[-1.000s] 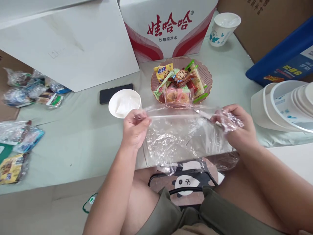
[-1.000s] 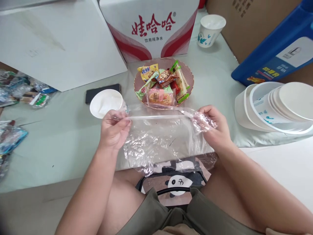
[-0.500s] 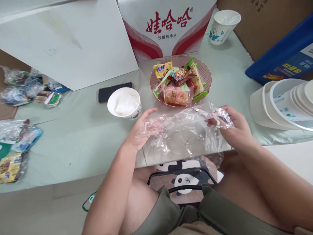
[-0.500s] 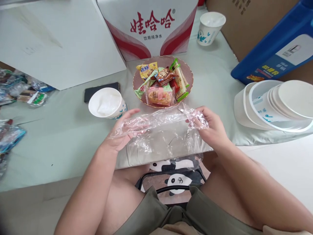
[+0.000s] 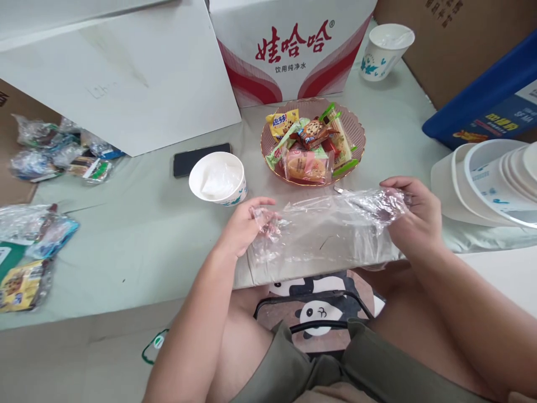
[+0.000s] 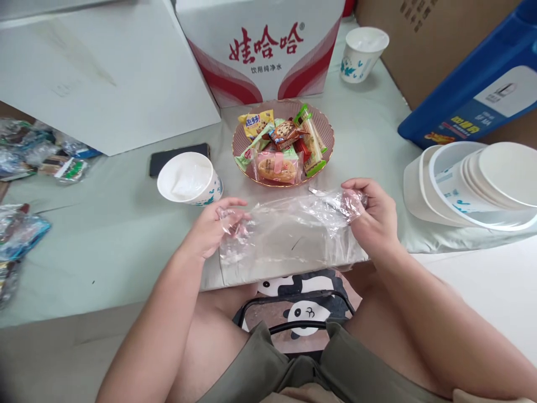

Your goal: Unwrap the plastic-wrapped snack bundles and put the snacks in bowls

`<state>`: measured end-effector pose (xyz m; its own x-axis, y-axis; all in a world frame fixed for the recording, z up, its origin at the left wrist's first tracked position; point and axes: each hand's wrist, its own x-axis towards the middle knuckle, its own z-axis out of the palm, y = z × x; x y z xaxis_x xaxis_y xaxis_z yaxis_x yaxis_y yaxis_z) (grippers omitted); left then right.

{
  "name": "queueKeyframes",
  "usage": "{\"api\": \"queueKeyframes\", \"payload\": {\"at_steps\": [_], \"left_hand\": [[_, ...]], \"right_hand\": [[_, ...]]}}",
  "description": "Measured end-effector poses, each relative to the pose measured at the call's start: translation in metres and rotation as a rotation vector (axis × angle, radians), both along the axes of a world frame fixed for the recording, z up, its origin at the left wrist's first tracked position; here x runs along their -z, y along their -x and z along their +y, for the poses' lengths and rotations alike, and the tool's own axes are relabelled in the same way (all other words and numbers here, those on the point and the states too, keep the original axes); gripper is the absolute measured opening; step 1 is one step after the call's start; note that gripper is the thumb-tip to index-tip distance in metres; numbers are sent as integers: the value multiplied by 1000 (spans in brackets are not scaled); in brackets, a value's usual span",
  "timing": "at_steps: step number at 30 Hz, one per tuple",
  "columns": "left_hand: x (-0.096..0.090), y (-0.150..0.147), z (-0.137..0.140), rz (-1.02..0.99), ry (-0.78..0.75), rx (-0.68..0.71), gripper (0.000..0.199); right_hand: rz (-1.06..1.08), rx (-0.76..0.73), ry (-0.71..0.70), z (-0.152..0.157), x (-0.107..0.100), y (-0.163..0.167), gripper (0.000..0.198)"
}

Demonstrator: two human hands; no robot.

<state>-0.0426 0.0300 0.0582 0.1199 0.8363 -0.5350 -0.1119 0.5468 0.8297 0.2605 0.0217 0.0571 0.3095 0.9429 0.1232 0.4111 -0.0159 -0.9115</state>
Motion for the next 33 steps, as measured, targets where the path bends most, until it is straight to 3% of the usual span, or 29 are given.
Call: {"api": "queueKeyframes", "payload": {"at_steps": [2,5,9,12,15,18,26,31,33], "left_hand": [[1,1,1,76,-23,-26,26],[-2,4,3,29,-14,-57,22],[-7,8,4,-114,33,-101,23],[-9,9,6,-168,51,-154,19],[-8,10,8,-182,65,-190,18],[-7,11,9,-182,60,-182,20],[-2,15,7,-202,83,-155,10],[-6,13,8,-225,89,-154,6],[-9,12,9,-259,89,-152,11]], "right_hand": [[11,44,-22,0,0,-1,15],[47,64,-113,0,2,-6,12],[228,-221,-52,-1,4,-14,40],[144,-375,63,-1,4,-14,32],[37,-311,38,-1,3,-11,24],[65,-323,62,-1,-1,-10,27],[536,-382,79,-5,-14,-16,35],[601,-484,163,-2,-25,-20,23],[597,-481,232,1,-27,-20,32]]}}
